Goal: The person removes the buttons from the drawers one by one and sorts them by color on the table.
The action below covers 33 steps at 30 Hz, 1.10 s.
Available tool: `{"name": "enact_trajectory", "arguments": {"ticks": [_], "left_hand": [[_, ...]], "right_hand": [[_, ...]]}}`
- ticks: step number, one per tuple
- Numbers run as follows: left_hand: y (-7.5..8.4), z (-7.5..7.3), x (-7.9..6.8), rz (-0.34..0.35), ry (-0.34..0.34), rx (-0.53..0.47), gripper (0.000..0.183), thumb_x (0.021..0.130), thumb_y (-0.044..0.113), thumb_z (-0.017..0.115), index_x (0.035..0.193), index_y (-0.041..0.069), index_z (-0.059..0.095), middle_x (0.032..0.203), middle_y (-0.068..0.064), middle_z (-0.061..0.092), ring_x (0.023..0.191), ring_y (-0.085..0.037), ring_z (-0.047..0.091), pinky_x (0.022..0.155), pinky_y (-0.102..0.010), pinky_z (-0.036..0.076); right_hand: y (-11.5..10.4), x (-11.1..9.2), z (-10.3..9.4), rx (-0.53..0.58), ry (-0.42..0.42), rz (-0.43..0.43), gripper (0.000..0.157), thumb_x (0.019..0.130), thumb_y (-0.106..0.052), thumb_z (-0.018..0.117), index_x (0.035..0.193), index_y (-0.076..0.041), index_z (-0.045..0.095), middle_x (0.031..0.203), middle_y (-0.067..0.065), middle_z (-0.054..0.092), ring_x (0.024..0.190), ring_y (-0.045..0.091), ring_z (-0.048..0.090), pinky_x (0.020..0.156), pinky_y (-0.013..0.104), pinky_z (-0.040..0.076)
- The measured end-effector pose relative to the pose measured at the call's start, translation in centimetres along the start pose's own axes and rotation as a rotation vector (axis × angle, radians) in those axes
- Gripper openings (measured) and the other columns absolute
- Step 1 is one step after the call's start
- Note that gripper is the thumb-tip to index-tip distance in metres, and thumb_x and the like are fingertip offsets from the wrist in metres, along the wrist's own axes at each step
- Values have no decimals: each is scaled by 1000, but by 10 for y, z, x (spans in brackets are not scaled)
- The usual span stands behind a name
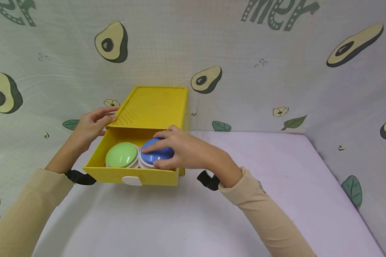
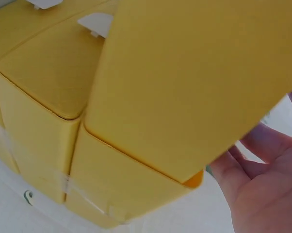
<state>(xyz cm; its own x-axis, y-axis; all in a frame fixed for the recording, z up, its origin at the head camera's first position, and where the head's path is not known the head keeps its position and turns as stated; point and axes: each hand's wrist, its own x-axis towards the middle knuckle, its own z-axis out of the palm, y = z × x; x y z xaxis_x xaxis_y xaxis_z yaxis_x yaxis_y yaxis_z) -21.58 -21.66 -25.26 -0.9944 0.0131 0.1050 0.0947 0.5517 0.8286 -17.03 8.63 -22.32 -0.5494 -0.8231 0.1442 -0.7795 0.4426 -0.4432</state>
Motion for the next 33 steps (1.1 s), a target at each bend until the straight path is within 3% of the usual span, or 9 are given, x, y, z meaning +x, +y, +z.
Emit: {"name": "enact_trajectory", "arguments": {"ticks": [7, 14, 16, 20, 23, 26, 33], "left_hand": [[-2, -1, 1, -6, -1, -6, 51, 93, 46, 48, 139, 24, 44, 136, -13, 46, 113, -29, 51, 90, -48, 50], [-2, 1, 3, -1, -5, 0, 51, 94, 46, 47, 140, 26, 43, 137, -14, 45, 114, -30, 51, 86, -41, 52], [-2, 2, 3, 1, -5, 4, 51, 94, 46, 47, 140, 26, 42, 138, -14, 45, 114, -30, 50, 86, -41, 52], [-2, 2, 3, 6, -5, 8, 50, 94, 46, 47, 140, 25, 43, 137, -14, 45, 116, -31, 50, 85, -40, 52], [-2, 2, 3, 8, -6, 7, 50, 94, 46, 47, 139, 25, 43, 136, -14, 46, 115, -31, 51, 81, -33, 53], [-3, 2, 4, 7, -7, 6, 50, 94, 46, 47, 139, 25, 43, 136, -13, 46, 113, -29, 51, 77, -27, 52], [-2, 1, 3, 4, 3, 20, 50, 94, 46, 46, 140, 26, 43, 137, -13, 46, 109, -26, 51, 80, -30, 51]], "right_hand": [[-6, -7, -8, 18, 90, -16, 38, 84, -34, 67, 122, -31, 62, 140, 4, 46, 123, 19, 38, 92, 38, 44], [-9, -15, -13, -25, 185, -81, 39, 83, -29, 68, 122, -27, 63, 139, 7, 47, 123, 21, 39, 96, 41, 43], [-8, -17, -14, -23, 215, -94, 39, 83, -27, 69, 121, -26, 63, 138, 7, 48, 123, 21, 39, 102, 45, 38], [-5, -23, -17, -10, 270, -102, 36, 83, -25, 70, 118, -24, 65, 135, 5, 50, 121, 20, 40, 99, 43, 40], [-2, -30, -17, -11, 297, -86, 36, 82, -25, 70, 118, -25, 65, 135, 4, 50, 121, 19, 40, 90, 38, 46], [3, -39, -15, -14, 333, -74, 37, 81, -22, 71, 118, -24, 66, 135, 5, 50, 123, 19, 41, 91, 40, 47], [19, -62, -9, -12, 428, -21, 42, 77, -14, 75, 117, -20, 66, 132, 4, 52, 121, 18, 44, 87, 32, 51]]}}
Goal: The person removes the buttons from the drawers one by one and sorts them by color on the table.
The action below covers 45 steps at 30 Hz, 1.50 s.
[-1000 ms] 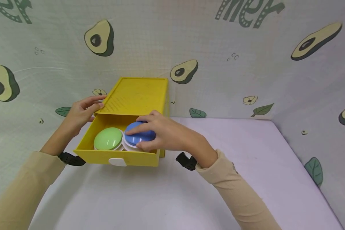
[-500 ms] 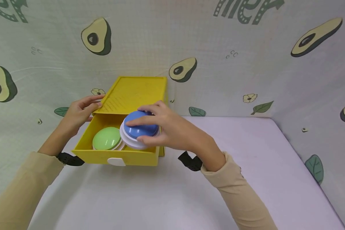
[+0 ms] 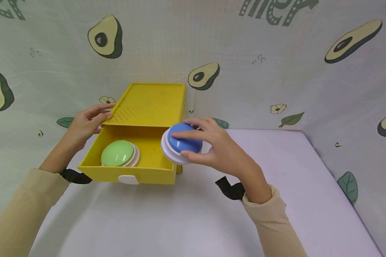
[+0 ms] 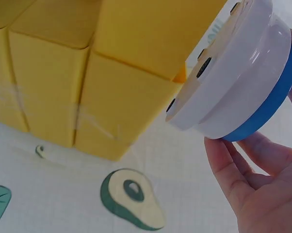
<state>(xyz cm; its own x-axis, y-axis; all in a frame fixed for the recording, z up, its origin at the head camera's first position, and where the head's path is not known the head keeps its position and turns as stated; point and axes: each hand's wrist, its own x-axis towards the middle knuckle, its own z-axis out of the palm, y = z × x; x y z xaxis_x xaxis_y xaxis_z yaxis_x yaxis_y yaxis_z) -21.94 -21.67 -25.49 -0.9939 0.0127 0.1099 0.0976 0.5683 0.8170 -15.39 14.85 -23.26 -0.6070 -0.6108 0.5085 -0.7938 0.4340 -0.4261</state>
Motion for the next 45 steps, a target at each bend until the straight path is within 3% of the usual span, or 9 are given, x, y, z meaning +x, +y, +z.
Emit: {"name": "enact_trajectory", "arguments": {"ticks": [4, 7, 11, 16, 24, 27, 33, 39, 45], "left_hand": [[2, 0, 0, -5, 4, -4, 51, 94, 46, 46, 141, 26, 42, 138, -13, 45, 112, -27, 51, 86, -39, 51], [2, 2, 0, 0, 6, -13, 50, 94, 45, 46, 140, 26, 42, 138, -13, 45, 112, -27, 51, 87, -40, 51], [0, 2, 1, 3, 4, -16, 50, 94, 46, 46, 140, 27, 42, 137, -12, 46, 109, -23, 51, 82, -32, 51], [-1, 1, 1, 7, 1, -11, 51, 94, 47, 46, 140, 26, 42, 136, -13, 46, 108, -23, 51, 77, -25, 51], [-2, 0, -1, 9, 5, -8, 50, 94, 46, 46, 140, 26, 43, 135, -14, 46, 114, -30, 51, 73, -21, 50], [-1, 0, 0, 4, 3, -10, 50, 94, 46, 46, 140, 26, 42, 136, -13, 46, 112, -27, 51, 77, -25, 51], [-1, 0, 2, 4, -5, -22, 51, 94, 47, 46, 140, 27, 43, 135, -11, 47, 107, -20, 51, 79, -27, 51], [-1, 0, 1, 13, -3, -29, 51, 93, 48, 47, 139, 26, 44, 134, -11, 47, 108, -22, 52, 73, -19, 50], [-1, 2, 1, 11, 5, -17, 52, 93, 49, 47, 139, 26, 44, 135, -11, 47, 107, -23, 53, 74, -22, 51]], "right_hand": [[8, -11, 2, -6, 29, 47, 44, 76, -12, 75, 119, -20, 65, 133, 5, 52, 119, 20, 45, 86, 34, 51], [12, -18, 4, 10, 56, 74, 47, 75, -11, 76, 120, -20, 65, 134, 4, 51, 120, 21, 44, 90, 29, 49], [15, -26, 8, 27, 103, 91, 47, 75, -10, 77, 119, -19, 65, 134, 4, 51, 122, 20, 43, 93, 19, 44], [19, -33, 14, 42, 165, 86, 47, 72, -6, 77, 117, -17, 66, 131, 6, 53, 120, 20, 45, 91, 16, 43], [32, -44, 25, 34, 181, 180, 46, 74, -9, 77, 117, -20, 66, 132, 3, 51, 119, 19, 46, 89, 12, 43], [37, -47, 30, 21, 179, 210, 45, 75, -11, 77, 117, -20, 66, 133, 3, 51, 121, 20, 45, 90, 19, 46], [49, -51, 37, -3, 158, 265, 42, 75, -15, 77, 116, -20, 67, 133, 7, 50, 122, 23, 42, 87, 45, 51], [62, -54, 45, -5, 129, 317, 40, 77, -18, 75, 116, -20, 66, 133, 11, 47, 121, 28, 39, 87, 52, 49], [69, -57, 52, -28, 73, 385, 40, 79, -21, 74, 117, -21, 65, 135, 12, 43, 122, 31, 37, 88, 55, 48]]}}
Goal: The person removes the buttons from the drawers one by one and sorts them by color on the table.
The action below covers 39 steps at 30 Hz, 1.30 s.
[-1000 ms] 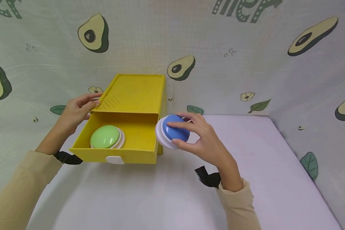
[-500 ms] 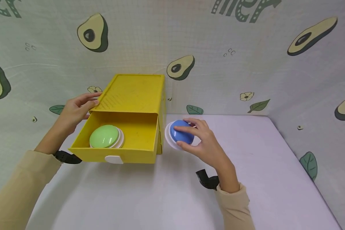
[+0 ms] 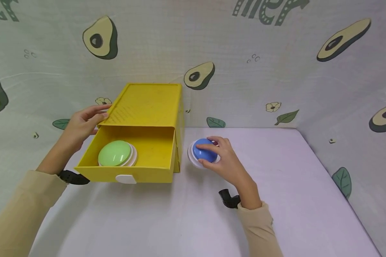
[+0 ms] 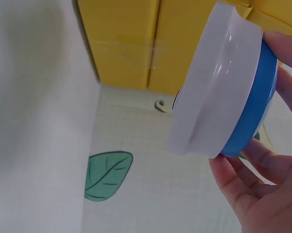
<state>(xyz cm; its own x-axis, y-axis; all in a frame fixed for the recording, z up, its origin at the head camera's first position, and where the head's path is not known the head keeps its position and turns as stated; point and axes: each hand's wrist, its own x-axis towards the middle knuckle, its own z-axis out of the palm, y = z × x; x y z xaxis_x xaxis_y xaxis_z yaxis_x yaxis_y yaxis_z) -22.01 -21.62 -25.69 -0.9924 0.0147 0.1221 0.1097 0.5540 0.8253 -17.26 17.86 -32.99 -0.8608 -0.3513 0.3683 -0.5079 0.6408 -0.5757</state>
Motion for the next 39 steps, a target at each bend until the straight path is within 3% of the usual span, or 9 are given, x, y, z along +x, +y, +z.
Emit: {"name": "enact_trajectory", "arguments": {"ticks": [5, 10, 25, 32, 39], "left_hand": [[0, 0, 0, -3, 2, 5, 52, 93, 50, 47, 139, 26, 44, 135, -11, 47, 107, -22, 52, 77, -25, 51], [-1, -1, 0, 8, -6, 0, 51, 93, 48, 46, 139, 26, 44, 136, -13, 46, 105, -21, 51, 74, -22, 50], [-3, 1, 3, -5, -16, 1, 51, 94, 47, 46, 141, 26, 42, 137, -12, 45, 106, -19, 51, 73, -19, 50], [-1, -2, 1, 3, -21, 10, 51, 93, 48, 45, 140, 26, 42, 136, -12, 46, 106, -18, 52, 87, -42, 51], [0, -2, 0, 15, -16, 10, 51, 93, 49, 46, 139, 27, 44, 133, -10, 48, 105, -15, 52, 85, -39, 51]], "right_hand": [[6, -1, 8, -9, -47, 54, 38, 80, -20, 73, 116, -20, 65, 137, 14, 41, 123, 33, 34, 89, 56, 47], [14, -1, 17, -20, -68, 87, 38, 80, -20, 72, 117, -19, 64, 138, 15, 39, 125, 35, 32, 89, 58, 46], [37, -2, 41, -42, -88, 94, 37, 80, -17, 72, 116, -16, 63, 135, 22, 43, 120, 39, 38, 87, 58, 46], [39, -1, 47, -53, -123, 109, 37, 81, -20, 71, 117, -16, 63, 135, 23, 43, 120, 40, 39, 88, 58, 46], [37, 1, 51, -72, -161, 129, 37, 82, -22, 70, 118, -16, 63, 135, 23, 44, 120, 40, 39, 89, 58, 45]]}}
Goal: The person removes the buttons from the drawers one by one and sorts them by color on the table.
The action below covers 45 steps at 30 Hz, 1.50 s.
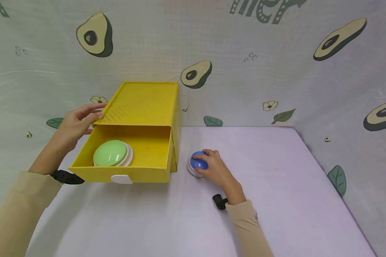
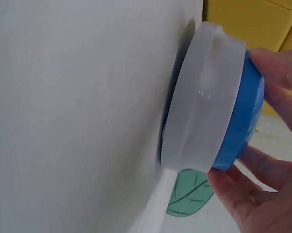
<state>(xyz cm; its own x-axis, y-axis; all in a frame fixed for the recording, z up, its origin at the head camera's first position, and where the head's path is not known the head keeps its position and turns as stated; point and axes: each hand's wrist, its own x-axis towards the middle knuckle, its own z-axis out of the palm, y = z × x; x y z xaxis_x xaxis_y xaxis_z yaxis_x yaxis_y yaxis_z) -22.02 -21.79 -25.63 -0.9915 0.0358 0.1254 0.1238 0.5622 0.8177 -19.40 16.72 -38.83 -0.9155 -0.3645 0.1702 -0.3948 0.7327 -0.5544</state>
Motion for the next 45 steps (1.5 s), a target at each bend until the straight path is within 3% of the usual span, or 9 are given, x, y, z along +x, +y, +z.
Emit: {"name": "enact_trajectory", "arguments": {"ticks": [4, 10, 15, 21, 28, 34, 36, 42, 45], "left_hand": [[0, 0, 0, 3, 1, -5, 51, 93, 49, 46, 139, 26, 44, 133, -9, 48, 105, -15, 53, 89, -46, 50], [0, 0, 0, -4, 3, 4, 51, 93, 49, 46, 139, 27, 44, 133, -9, 48, 104, -15, 53, 86, -39, 52], [0, 0, 0, -10, 2, 3, 51, 93, 49, 46, 139, 27, 43, 134, -9, 47, 105, -16, 52, 87, -40, 51], [2, 0, 0, 0, 2, 7, 51, 93, 49, 46, 139, 26, 44, 134, -10, 48, 104, -16, 52, 77, -24, 51], [1, -1, 0, -5, 2, 9, 52, 93, 49, 46, 139, 26, 43, 135, -11, 47, 106, -18, 51, 85, -37, 51], [0, -1, 1, -1, -3, -3, 51, 93, 48, 47, 139, 26, 44, 133, -9, 48, 102, -14, 52, 75, -23, 50], [0, -1, 1, -2, -4, -8, 51, 93, 48, 47, 139, 26, 44, 132, -9, 48, 102, -13, 52, 77, -25, 50], [-1, 0, 0, -3, -4, -25, 51, 93, 49, 46, 139, 28, 43, 133, -9, 47, 106, -15, 51, 90, -47, 49], [-1, 0, 0, -3, -2, -26, 51, 93, 48, 46, 139, 27, 43, 134, -9, 46, 107, -16, 51, 91, -49, 48]], "right_hand": [[-3, 1, 1, -33, -40, 19, 38, 83, -23, 68, 120, -16, 62, 136, 23, 43, 120, 40, 38, 90, 59, 44], [-7, 1, -1, -48, -55, 27, 37, 84, -22, 67, 120, -16, 61, 136, 24, 43, 120, 41, 38, 90, 60, 44], [-9, 1, -1, -50, -60, 26, 37, 84, -22, 67, 120, -17, 60, 136, 24, 43, 120, 40, 38, 90, 60, 44], [-8, 0, -2, -48, -65, 36, 38, 84, -21, 68, 121, -17, 60, 137, 23, 43, 120, 40, 38, 90, 60, 43], [-8, 1, -4, -51, -79, 46, 42, 84, -22, 68, 125, -16, 57, 140, 23, 39, 124, 41, 38, 93, 60, 42], [-13, 0, -10, -24, -68, 68, 45, 83, -20, 69, 127, -14, 56, 142, 23, 37, 126, 42, 36, 95, 59, 41], [-15, -1, -13, -7, -69, 73, 46, 84, -20, 68, 127, -13, 56, 143, 22, 37, 127, 42, 36, 96, 58, 40], [-25, -5, -23, 21, -47, 32, 48, 84, -18, 69, 129, -10, 54, 141, 20, 40, 128, 40, 37, 100, 57, 37], [-32, -7, -29, 39, -24, -4, 47, 84, -17, 68, 128, -9, 54, 138, 16, 46, 127, 37, 39, 102, 56, 35]]}}
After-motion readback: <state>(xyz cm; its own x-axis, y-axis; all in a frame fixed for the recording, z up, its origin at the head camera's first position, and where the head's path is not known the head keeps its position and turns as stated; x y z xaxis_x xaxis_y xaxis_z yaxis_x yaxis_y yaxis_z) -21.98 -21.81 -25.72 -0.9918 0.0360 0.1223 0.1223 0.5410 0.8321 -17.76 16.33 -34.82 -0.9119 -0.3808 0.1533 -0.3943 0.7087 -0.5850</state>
